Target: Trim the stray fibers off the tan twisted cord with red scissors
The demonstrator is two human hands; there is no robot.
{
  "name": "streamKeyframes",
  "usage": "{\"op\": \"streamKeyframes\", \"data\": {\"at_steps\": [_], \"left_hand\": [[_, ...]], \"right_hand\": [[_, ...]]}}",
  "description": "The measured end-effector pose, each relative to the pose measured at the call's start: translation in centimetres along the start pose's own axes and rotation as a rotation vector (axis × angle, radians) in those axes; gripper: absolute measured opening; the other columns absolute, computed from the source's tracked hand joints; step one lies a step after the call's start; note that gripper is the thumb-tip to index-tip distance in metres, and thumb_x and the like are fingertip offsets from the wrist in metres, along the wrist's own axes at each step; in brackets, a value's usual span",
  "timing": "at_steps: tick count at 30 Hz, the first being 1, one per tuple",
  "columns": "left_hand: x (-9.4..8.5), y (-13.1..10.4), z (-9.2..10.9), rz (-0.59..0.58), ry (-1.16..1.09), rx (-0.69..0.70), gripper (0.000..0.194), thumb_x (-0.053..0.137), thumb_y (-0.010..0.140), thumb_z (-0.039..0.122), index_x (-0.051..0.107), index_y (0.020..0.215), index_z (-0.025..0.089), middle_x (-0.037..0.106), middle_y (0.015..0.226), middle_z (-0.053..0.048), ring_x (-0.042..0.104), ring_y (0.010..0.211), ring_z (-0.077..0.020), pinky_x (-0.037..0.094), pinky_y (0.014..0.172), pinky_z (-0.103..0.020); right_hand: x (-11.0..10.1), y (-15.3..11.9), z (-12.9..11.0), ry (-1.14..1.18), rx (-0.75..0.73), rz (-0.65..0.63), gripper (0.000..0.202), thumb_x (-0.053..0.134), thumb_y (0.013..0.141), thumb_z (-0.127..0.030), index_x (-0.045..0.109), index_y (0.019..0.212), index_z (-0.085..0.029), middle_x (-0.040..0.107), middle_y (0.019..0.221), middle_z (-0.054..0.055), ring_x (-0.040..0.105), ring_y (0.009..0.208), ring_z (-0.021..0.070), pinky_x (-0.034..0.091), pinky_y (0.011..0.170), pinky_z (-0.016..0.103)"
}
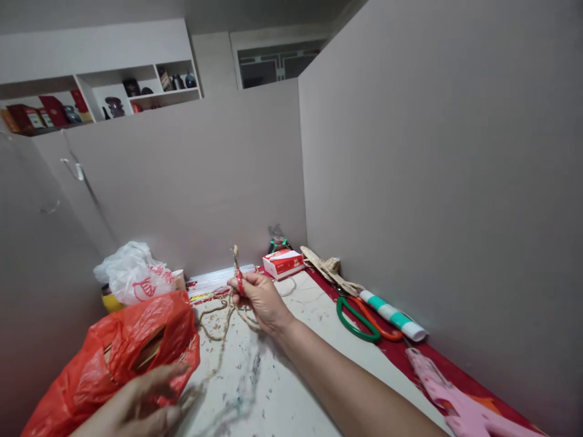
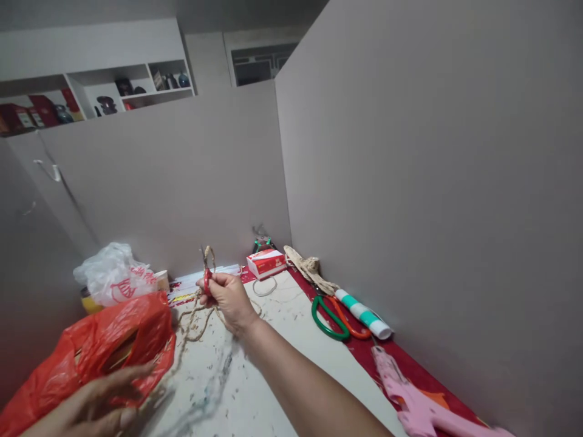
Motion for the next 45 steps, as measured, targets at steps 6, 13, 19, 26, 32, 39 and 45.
{"op": "streamKeyframes", "data": {"at_steps": [6, 13, 19, 26, 32, 39, 45], "left_hand": [[2.3, 2.4, 5.0, 0.041, -0.297, 0.112, 0.041, 0.064, 0.077, 0.046, 0.067, 0.110, 0.022, 0.062, 0.123, -0.008, 0.054, 0.116, -0.0244, 0.037, 0.104, -0.036], [8.3, 4.9, 4.2, -0.112, -0.743, 0.027, 0.032, 0.070, 0.076, 0.028, 0.059, 0.102, 0.015, 0.068, 0.082, -0.006, 0.064, 0.069, -0.0127, 0.052, 0.070, -0.026], [6.8, 4.7, 3.5, -0.069, -0.892, -0.100, 0.027, 0.066, 0.075, 0.016, 0.058, 0.101, 0.013, 0.060, 0.071, -0.002, 0.059, 0.057, -0.0100, 0.051, 0.058, -0.023], [7.4, 3.8, 1.5, -0.224, -0.940, -0.243, 0.018, 0.057, 0.076, 0.016, 0.052, 0.093, 0.019, 0.046, 0.063, 0.007, 0.019, 0.033, 0.0005, 0.011, 0.031, -0.013], [7.3, 2.1, -0.5, -0.221, -0.963, -0.181, 0.029, 0.059, 0.083, 0.034, 0.056, 0.107, 0.019, 0.026, 0.045, 0.011, 0.007, 0.037, -0.0031, 0.007, 0.034, -0.015], [7.5, -0.6, -0.9, -0.373, -0.948, -0.179, 0.042, 0.056, 0.086, 0.030, 0.052, 0.126, 0.018, 0.035, 0.038, 0.010, 0.012, 0.031, -0.0034, 0.015, 0.033, -0.016], [7.2, 0.0, -1.0, -0.220, -0.934, -0.104, 0.045, 0.056, 0.086, 0.031, 0.049, 0.128, 0.017, 0.036, 0.038, 0.011, 0.014, 0.031, -0.0037, 0.020, 0.033, -0.016]], "right_hand": [[1.0, -0.9, 0.9, -0.102, 0.016, -0.088, 0.028, 0.075, 0.063, -0.040, 0.063, 0.064, -0.014, 0.059, 0.049, -0.002, 0.050, 0.045, 0.0062, 0.037, 0.045, 0.017], [1.3, -1.3, 1.4, -0.236, -0.037, -0.101, 0.025, 0.073, 0.067, -0.038, 0.063, 0.061, -0.015, 0.061, 0.050, -0.001, 0.052, 0.044, 0.0085, 0.041, 0.046, 0.021], [1.0, -0.9, 1.7, -0.262, -0.061, -0.084, 0.024, 0.072, 0.067, -0.037, 0.064, 0.061, -0.016, 0.059, 0.050, -0.002, 0.054, 0.047, 0.0092, 0.040, 0.047, 0.021], [2.1, -2.1, 2.7, -0.319, -0.004, -0.146, 0.024, 0.069, 0.069, -0.037, 0.064, 0.059, -0.016, 0.061, 0.050, 0.000, 0.050, 0.046, 0.0091, 0.040, 0.048, 0.022], [2.9, -3.4, 5.0, -0.392, 0.102, -0.249, 0.025, 0.070, 0.070, -0.040, 0.066, 0.062, -0.017, 0.061, 0.052, 0.001, 0.050, 0.050, 0.0103, 0.040, 0.050, 0.023], [4.2, -5.5, 7.1, -0.298, 0.246, -0.316, 0.025, 0.071, 0.070, -0.040, 0.064, 0.060, -0.018, 0.057, 0.056, -0.001, 0.049, 0.053, 0.0105, 0.039, 0.053, 0.024], [3.8, -5.0, 7.1, -0.182, 0.227, -0.222, 0.026, 0.073, 0.069, -0.038, 0.062, 0.058, -0.017, 0.051, 0.052, -0.003, 0.043, 0.052, 0.0082, 0.035, 0.053, 0.022]]}}
Point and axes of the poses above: each hand's wrist, its own y-axis towards the middle knuckle, its own x-axis out of the palm, z = x × y, the point moved 8 cm from there along y, towards the middle knuckle
